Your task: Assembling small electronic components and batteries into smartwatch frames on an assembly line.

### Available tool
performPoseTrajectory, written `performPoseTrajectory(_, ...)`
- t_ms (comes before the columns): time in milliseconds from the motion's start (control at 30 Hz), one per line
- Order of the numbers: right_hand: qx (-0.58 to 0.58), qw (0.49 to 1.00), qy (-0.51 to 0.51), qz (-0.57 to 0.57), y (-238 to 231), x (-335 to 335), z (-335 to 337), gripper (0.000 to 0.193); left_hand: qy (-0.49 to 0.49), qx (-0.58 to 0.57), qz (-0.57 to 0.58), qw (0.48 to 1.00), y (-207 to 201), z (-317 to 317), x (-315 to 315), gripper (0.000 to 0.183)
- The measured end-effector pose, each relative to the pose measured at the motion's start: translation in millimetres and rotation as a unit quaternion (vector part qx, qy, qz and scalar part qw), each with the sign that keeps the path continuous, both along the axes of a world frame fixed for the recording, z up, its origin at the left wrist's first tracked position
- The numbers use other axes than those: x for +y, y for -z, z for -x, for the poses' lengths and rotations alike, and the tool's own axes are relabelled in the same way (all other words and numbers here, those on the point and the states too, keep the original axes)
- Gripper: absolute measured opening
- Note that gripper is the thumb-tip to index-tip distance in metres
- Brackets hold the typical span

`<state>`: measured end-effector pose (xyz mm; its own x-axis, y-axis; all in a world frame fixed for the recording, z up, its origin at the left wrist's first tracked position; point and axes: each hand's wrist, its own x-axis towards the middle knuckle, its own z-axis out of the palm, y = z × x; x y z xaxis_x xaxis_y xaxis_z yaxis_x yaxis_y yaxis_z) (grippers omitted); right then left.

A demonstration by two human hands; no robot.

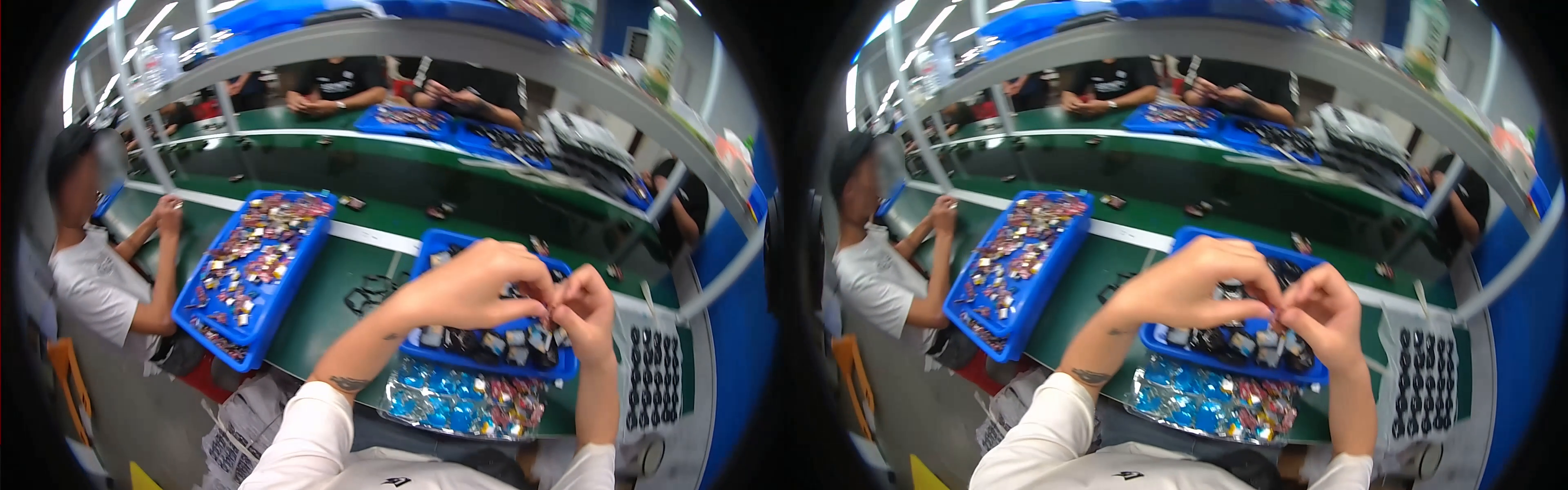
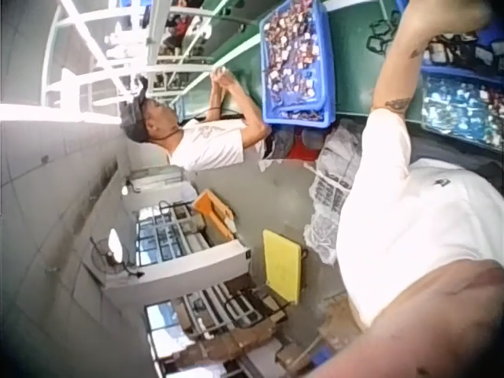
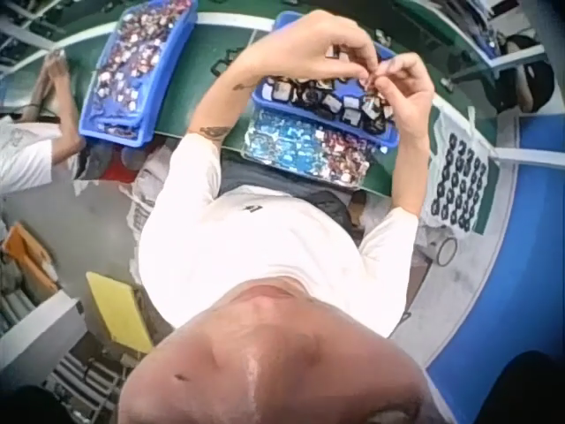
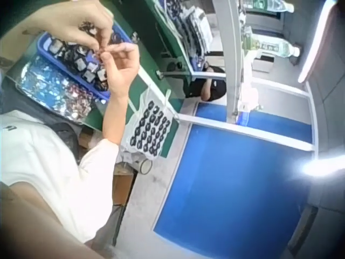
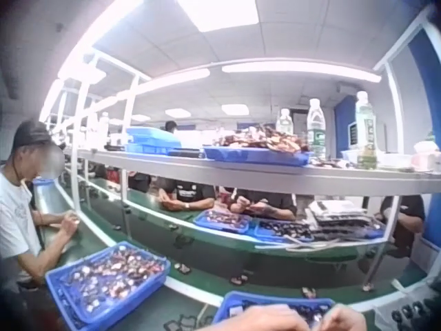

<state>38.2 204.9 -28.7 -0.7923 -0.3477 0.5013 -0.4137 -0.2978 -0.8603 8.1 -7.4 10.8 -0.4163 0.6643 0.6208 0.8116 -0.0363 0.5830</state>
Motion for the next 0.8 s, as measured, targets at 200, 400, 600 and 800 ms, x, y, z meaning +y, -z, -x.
performPoseTrajectory(200, 0.118, 0.984, 0.081, -0.109, -24.0, -10.1, 12.8, 0.021, -0.035, -0.056, 0.035, 0.997, -3.6, 2.5, -11.1, 0.016)
performPoseTrajectory(400, 0.285, 0.894, 0.252, -0.239, -33.4, -16.5, 14.7, 0.016, -0.111, -0.128, 0.033, 0.985, -2.2, 7.6, -5.0, 0.02)
performPoseTrajectory(600, 0.217, 0.926, 0.162, -0.261, -31.7, 6.9, 17.3, 0.017, -0.048, -0.066, 0.041, 0.996, 7.2, 16.2, 9.9, 0.016)
performPoseTrajectory(800, 0.12, 0.97, 0.077, -0.194, -34.6, 20.1, 18.3, 0.019, -0.022, -0.119, -0.001, 0.993, 8.8, 9.8, 17.4, 0.017)
